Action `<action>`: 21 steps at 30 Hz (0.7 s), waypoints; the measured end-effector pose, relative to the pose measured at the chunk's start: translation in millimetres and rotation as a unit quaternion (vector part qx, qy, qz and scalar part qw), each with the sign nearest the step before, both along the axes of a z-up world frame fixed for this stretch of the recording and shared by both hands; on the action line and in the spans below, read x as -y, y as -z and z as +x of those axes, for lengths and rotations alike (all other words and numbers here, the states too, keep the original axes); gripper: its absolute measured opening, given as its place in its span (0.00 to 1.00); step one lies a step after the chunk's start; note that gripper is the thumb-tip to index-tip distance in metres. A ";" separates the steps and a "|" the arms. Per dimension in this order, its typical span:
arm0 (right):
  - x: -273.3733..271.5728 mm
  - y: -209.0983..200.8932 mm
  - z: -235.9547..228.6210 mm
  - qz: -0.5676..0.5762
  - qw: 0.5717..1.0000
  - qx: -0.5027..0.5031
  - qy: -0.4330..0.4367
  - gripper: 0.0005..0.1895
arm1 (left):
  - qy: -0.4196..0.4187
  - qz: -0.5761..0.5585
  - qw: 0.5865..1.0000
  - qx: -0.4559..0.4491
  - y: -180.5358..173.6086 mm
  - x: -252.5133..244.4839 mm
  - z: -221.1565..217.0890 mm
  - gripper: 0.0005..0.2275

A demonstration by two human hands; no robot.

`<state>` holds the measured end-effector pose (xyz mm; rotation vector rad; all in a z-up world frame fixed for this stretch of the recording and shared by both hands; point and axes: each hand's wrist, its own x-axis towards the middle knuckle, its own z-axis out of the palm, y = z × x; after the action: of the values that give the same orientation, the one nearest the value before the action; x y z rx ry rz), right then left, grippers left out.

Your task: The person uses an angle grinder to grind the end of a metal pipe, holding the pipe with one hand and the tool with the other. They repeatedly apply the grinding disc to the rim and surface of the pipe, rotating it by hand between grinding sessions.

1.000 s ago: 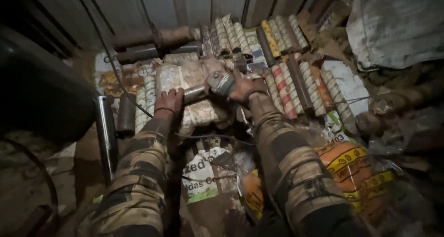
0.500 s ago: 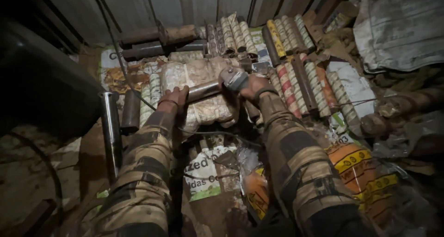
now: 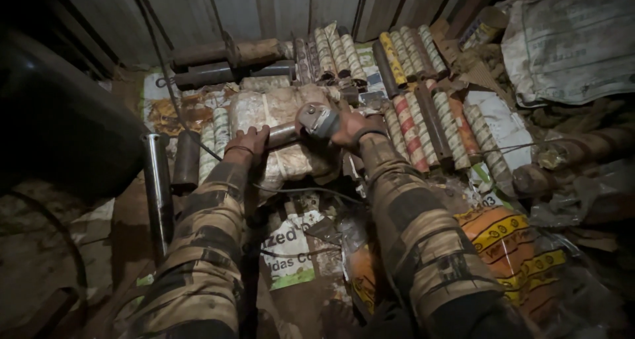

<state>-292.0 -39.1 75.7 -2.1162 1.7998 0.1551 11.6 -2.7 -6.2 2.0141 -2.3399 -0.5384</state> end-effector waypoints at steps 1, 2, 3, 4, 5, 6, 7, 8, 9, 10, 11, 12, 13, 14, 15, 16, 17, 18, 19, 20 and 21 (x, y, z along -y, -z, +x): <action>0.1 0.9 -1.3 -0.017 1.000 0.017 0.004 0.39 | -0.002 0.003 1.000 0.002 0.2 -0.3 -0.3 0.24; 1.1 2.6 -2.9 -0.034 0.999 0.036 0.009 0.46 | 0.002 -0.006 1.000 0.003 2.5 1.0 0.4 0.24; 3.0 4.1 -7.8 -0.044 0.997 0.058 0.000 0.42 | 0.006 -0.015 1.000 0.003 6.7 3.3 0.7 0.24; 4.5 6.6 -14.7 -0.052 0.995 0.081 -0.008 0.38 | 0.010 -0.023 1.000 0.003 12.3 5.4 2.1 0.24; 7.5 11.2 -19.1 -0.061 0.993 0.104 -0.016 0.34 | 0.011 -0.022 1.000 0.000 17.7 9.1 4.1 0.24; 11.4 18.2 -22.0 -0.049 0.996 0.081 0.002 0.31 | 0.012 -0.020 1.000 -0.003 22.7 13.1 5.3 0.25; 17.0 26.5 -25.9 -0.036 0.997 0.058 0.021 0.29 | 0.013 -0.019 1.000 -0.007 27.2 15.8 6.9 0.25; 24.4 35.9 -31.0 -0.023 0.998 0.034 0.040 0.26 | 0.014 -0.020 1.000 -0.002 31.2 17.4 7.5 0.25; 31.8 47.7 -33.8 -0.054 0.993 0.101 -0.025 0.27 | 0.014 -0.021 1.000 0.002 34.2 18.3 7.7 0.26; 37.5 59.9 -36.1 -0.084 0.979 0.167 -0.088 0.29 | 0.016 -0.022 1.000 0.006 36.2 18.5 6.8 0.27; 41.3 69.0 -40.1 -0.114 0.955 0.231 -0.150 0.30 | 0.016 -0.024 1.000 0.006 37.2 18.0 7.2 0.26; 43.8 75.5 -39.1 -0.082 0.972 0.177 -0.127 0.28 | 0.017 -0.026 1.000 0.007 36.9 17.7 9.6 0.25; 43.9 80.1 -31.7 -0.050 0.986 0.122 -0.104 0.27 | 0.017 -0.028 0.999 0.008 36.8 17.6 9.9 0.24; 44.6 79.9 -23.0 -0.020 0.994 0.068 -0.082 0.26 | 0.013 -0.022 1.000 0.006 36.2 18.8 9.4 0.23; 43.5 76.9 -17.3 -0.039 0.993 0.082 -0.074 0.27 | 0.009 -0.017 1.000 0.003 36.9 19.6 8.2 0.22; 40.8 74.7 -10.9 -0.057 0.992 0.096 -0.066 0.28 | 0.005 -0.011 1.000 0.001 39.4 20.6 9.3 0.21; 39.3 72.1 -6.4 -0.076 0.989 0.110 -0.058 0.29 | 0.008 -0.018 1.000 -0.004 42.5 23.8 11.3 0.21; 37.9 68.6 -7.1 -0.071 0.988 0.125 -0.059 0.29 | 0.013 -0.022 1.000 -0.009 47.5 24.9 12.7 0.22; 38.6 63.8 -11.3 -0.067 0.986 0.141 -0.059 0.30 | 0.017 -0.026 0.999 -0.014 53.3 26.7 14.4 0.22; 38.5 60.1 -15.7 -0.063 0.984 0.155 -0.060 0.30 | 0.011 -0.027 0.999 -0.018 60.2 29.4 15.3 0.21; 37.7 56.2 -20.2 -0.050 0.991 0.119 -0.022 0.28 | 0.005 -0.028 0.999 -0.021 66.7 32.7 16.5 0.21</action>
<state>-312.2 -76.8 19.5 -2.1404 1.6542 -0.1741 28.1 -35.4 -73.0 1.9483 -2.3155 -0.5065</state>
